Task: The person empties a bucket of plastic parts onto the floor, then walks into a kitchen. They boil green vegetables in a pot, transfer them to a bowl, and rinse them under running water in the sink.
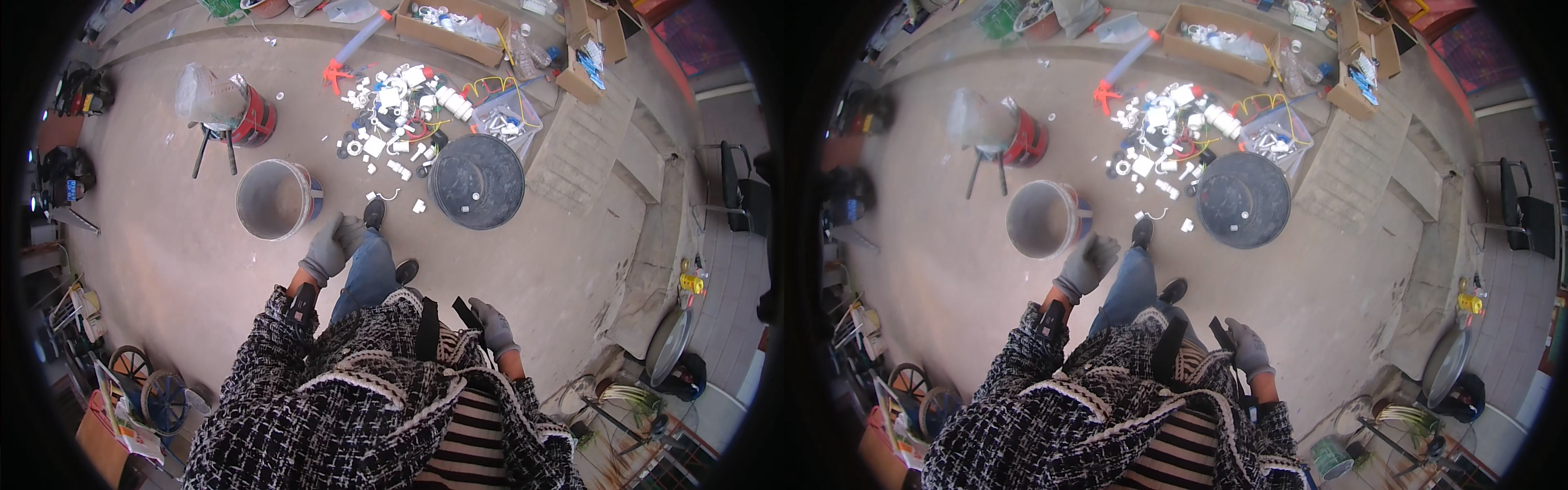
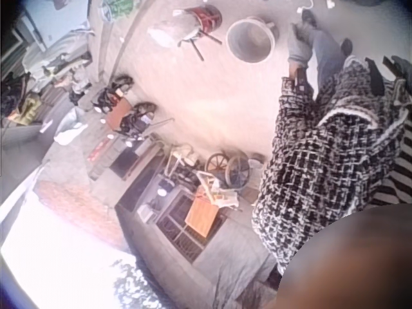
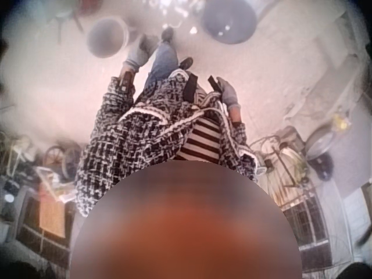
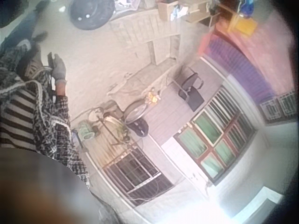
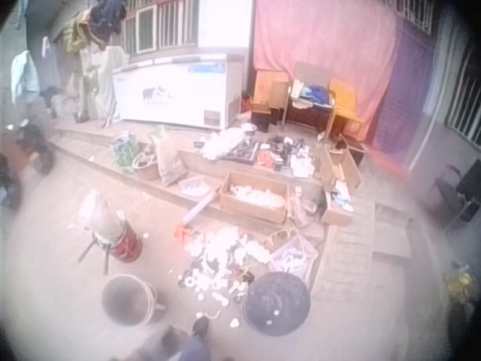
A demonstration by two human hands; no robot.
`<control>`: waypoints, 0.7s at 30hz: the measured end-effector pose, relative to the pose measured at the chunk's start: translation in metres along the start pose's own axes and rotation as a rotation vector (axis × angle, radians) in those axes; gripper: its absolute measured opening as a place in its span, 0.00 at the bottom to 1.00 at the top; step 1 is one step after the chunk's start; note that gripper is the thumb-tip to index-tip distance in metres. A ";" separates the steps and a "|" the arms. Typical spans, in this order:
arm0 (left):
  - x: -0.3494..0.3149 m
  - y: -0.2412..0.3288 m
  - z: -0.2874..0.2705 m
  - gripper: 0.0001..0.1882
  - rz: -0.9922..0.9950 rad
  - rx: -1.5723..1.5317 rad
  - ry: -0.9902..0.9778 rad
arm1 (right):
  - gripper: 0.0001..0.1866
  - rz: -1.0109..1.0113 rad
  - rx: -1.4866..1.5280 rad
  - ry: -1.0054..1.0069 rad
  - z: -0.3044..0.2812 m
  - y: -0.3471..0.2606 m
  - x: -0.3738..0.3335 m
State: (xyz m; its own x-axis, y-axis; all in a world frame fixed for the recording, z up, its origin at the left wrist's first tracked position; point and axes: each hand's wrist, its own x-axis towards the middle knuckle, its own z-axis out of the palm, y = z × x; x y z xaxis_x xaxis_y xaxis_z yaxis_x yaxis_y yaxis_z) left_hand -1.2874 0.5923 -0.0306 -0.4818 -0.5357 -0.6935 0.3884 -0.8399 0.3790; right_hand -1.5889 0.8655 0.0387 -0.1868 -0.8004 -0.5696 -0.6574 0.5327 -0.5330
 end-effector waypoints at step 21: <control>-0.023 0.002 0.007 0.21 0.081 -0.057 0.130 | 0.23 -0.017 0.005 -0.018 0.002 0.024 -0.004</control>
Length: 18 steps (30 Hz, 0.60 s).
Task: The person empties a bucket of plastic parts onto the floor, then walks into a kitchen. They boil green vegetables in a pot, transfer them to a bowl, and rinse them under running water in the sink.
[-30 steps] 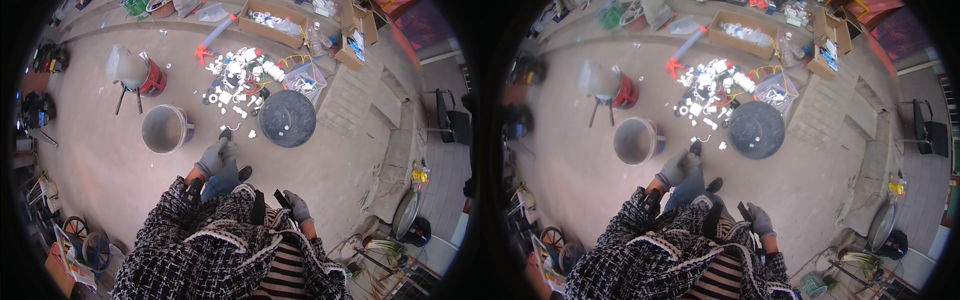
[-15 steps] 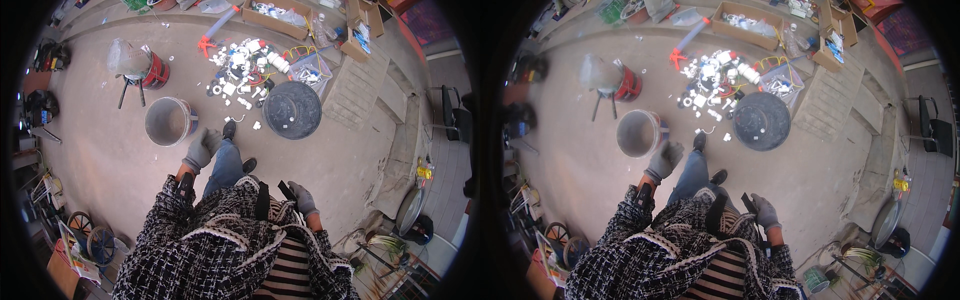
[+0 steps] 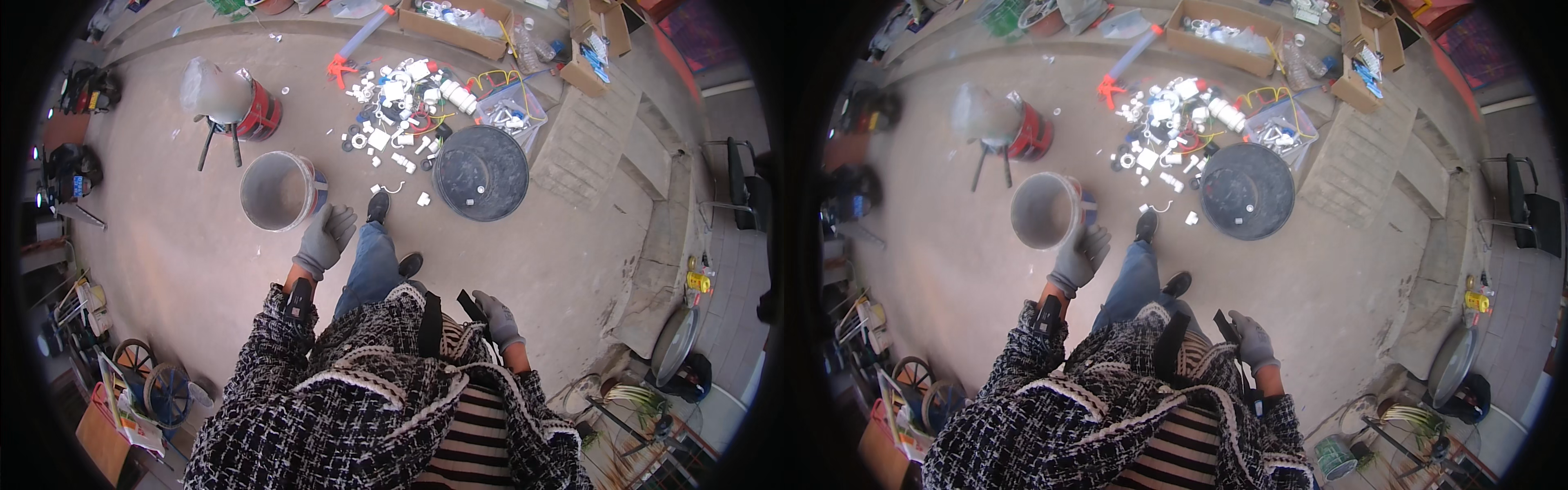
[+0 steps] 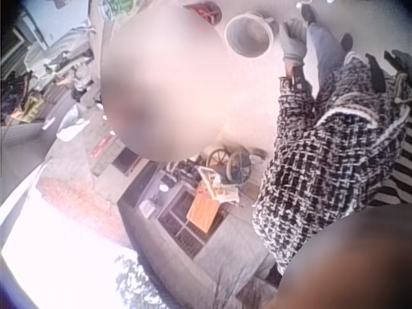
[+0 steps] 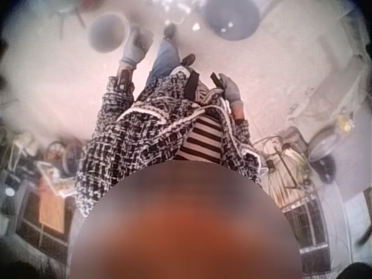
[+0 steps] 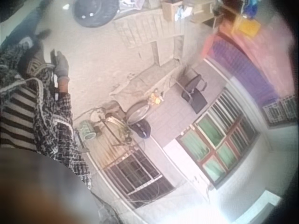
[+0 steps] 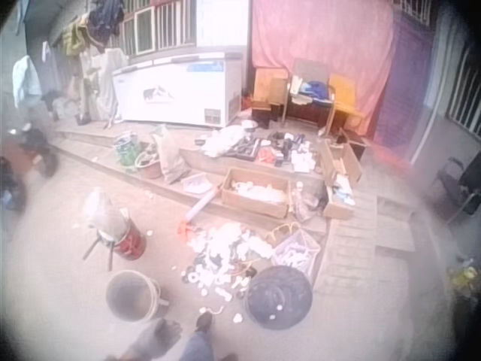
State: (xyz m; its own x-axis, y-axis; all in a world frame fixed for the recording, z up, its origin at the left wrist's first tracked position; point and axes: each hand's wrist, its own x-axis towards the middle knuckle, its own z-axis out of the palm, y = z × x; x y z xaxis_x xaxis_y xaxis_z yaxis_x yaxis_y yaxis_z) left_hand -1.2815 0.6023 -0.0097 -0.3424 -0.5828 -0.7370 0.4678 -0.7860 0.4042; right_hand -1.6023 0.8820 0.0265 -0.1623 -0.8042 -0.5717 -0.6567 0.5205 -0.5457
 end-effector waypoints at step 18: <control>-0.007 -0.005 -0.010 0.21 0.026 -0.026 0.012 | 0.24 -0.023 0.064 -0.036 -0.007 0.003 0.019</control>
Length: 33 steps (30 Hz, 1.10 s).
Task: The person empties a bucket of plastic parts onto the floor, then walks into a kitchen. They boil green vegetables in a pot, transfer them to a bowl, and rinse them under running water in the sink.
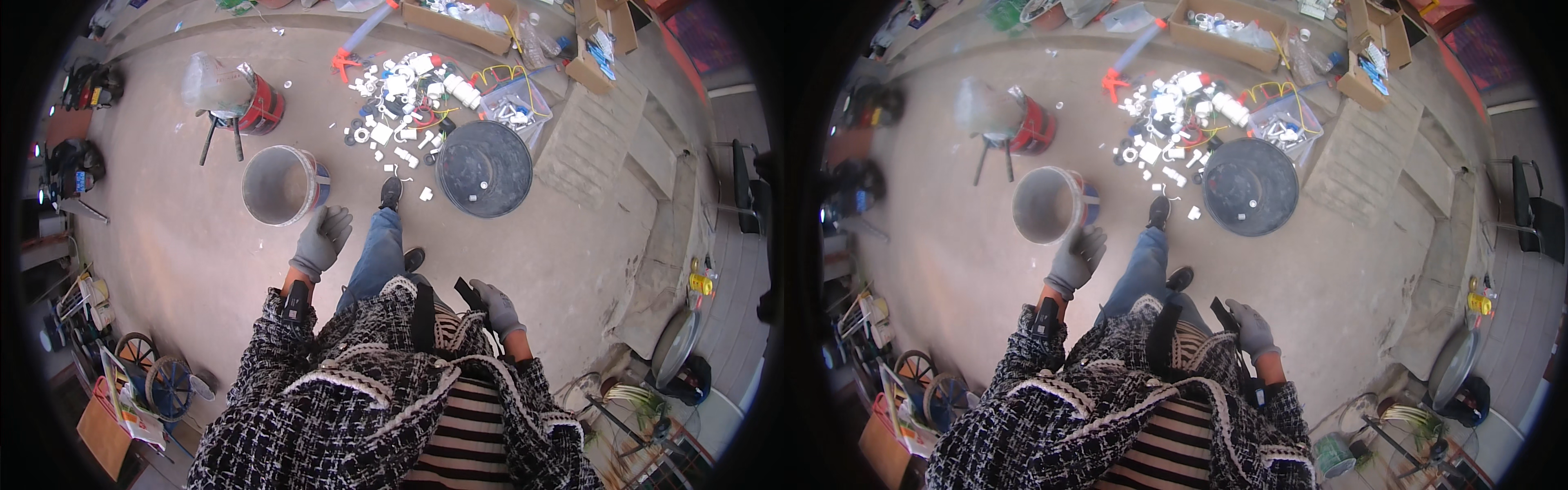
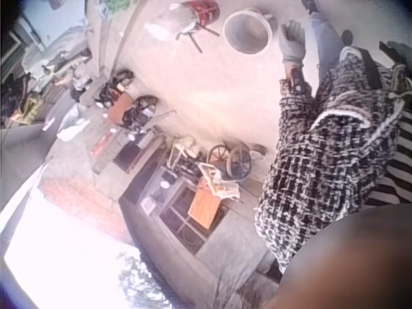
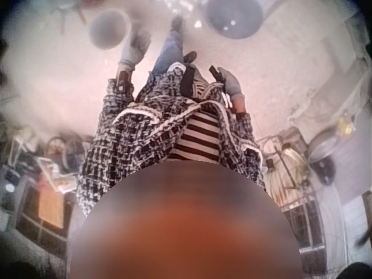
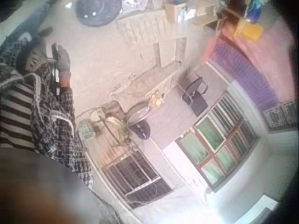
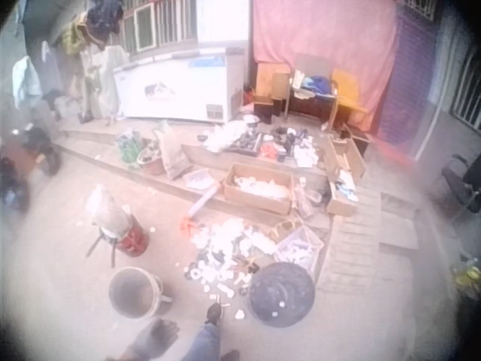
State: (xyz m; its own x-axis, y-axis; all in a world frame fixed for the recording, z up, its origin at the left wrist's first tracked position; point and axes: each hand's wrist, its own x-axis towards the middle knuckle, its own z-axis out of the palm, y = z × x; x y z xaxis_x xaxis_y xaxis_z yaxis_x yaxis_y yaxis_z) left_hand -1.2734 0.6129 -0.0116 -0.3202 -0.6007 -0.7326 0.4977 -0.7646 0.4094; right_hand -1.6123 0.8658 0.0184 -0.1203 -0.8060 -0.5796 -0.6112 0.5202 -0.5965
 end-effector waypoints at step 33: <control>0.005 -0.019 0.005 0.20 -0.066 0.223 -0.066 | 0.17 -0.015 0.015 0.032 -0.009 -0.025 0.003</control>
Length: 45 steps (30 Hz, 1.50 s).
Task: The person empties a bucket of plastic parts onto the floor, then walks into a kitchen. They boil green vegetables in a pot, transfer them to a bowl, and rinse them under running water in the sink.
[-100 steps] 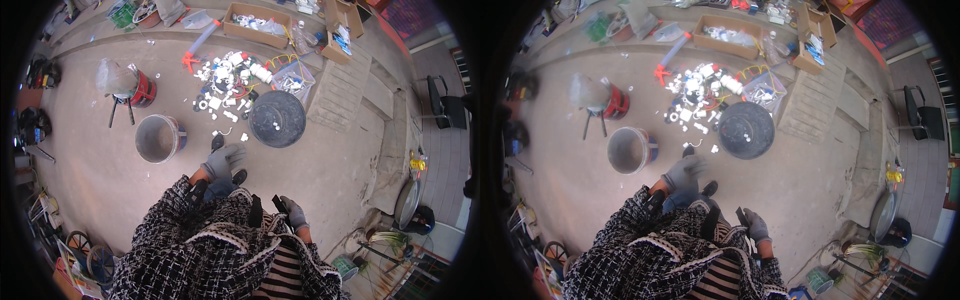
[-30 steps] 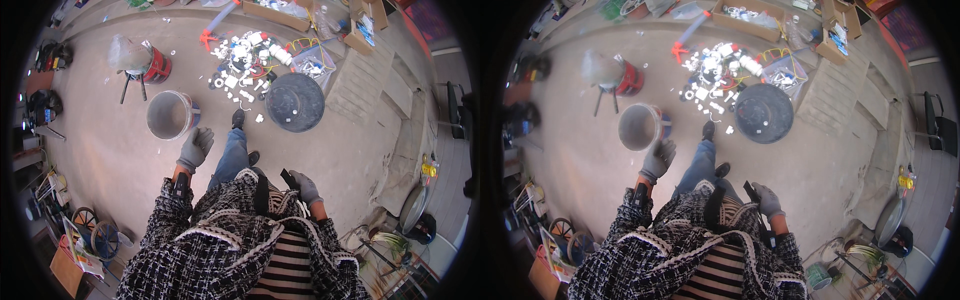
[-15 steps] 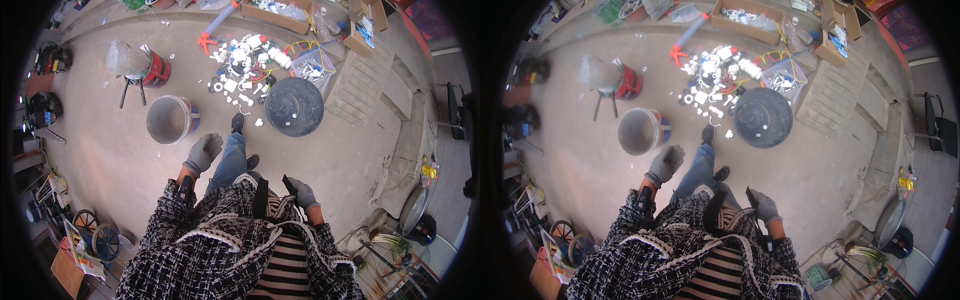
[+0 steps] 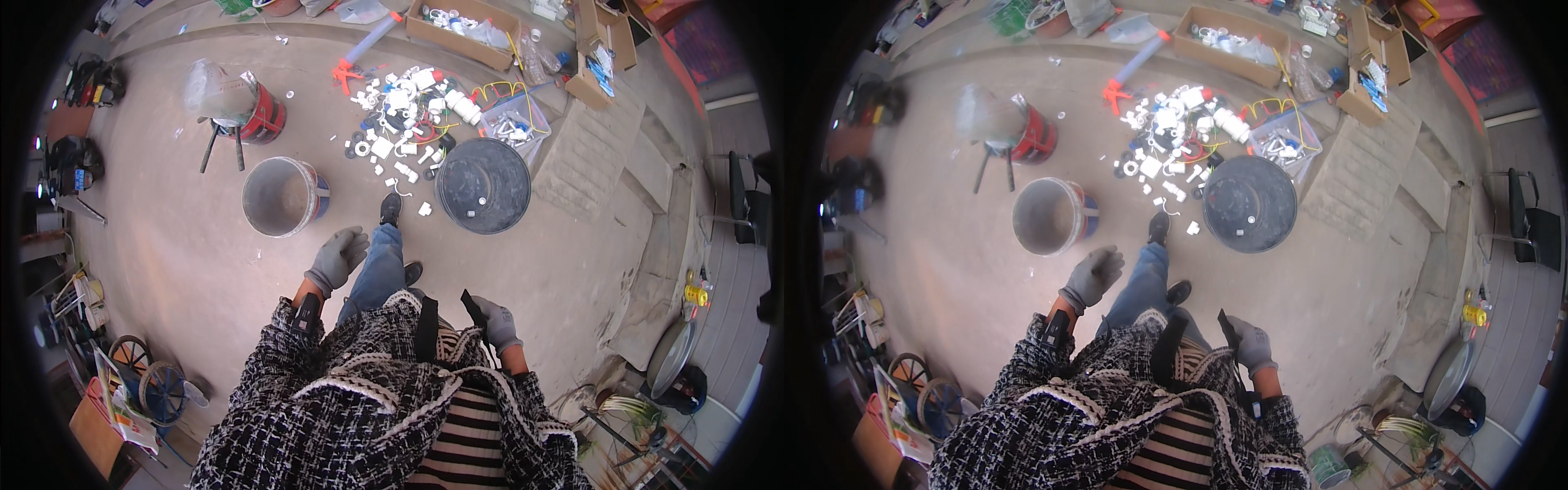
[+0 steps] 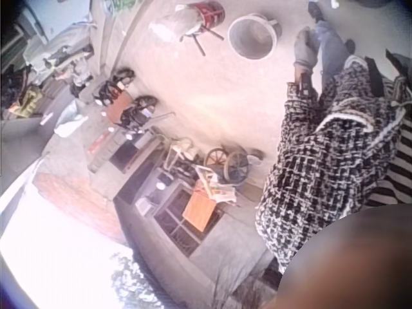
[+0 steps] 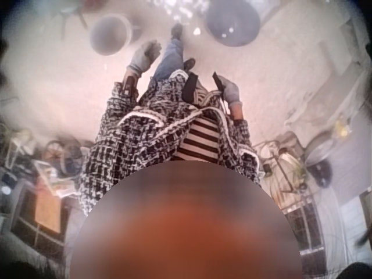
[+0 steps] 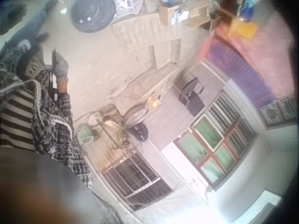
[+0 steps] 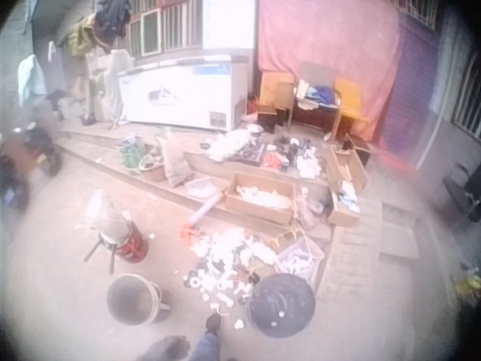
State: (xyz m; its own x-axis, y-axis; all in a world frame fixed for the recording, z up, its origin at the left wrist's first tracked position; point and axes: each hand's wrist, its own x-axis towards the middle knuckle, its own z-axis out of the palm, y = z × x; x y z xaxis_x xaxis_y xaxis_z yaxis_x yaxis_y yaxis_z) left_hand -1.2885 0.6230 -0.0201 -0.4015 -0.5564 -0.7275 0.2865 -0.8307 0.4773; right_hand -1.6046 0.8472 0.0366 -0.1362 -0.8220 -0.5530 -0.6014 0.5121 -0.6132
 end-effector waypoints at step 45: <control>-0.008 0.007 -0.005 0.16 -0.018 -0.012 -0.094 | 0.20 -0.068 -0.078 0.014 0.008 -0.009 0.004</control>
State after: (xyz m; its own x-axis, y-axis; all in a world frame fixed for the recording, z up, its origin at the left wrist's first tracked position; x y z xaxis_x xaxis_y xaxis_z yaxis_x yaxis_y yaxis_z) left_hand -1.2792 0.6214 -0.0133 -0.4862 -0.5410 -0.6862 0.2889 -0.8407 0.4581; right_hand -1.5933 0.8415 0.0348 -0.1041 -0.8578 -0.5034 -0.6688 0.4350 -0.6029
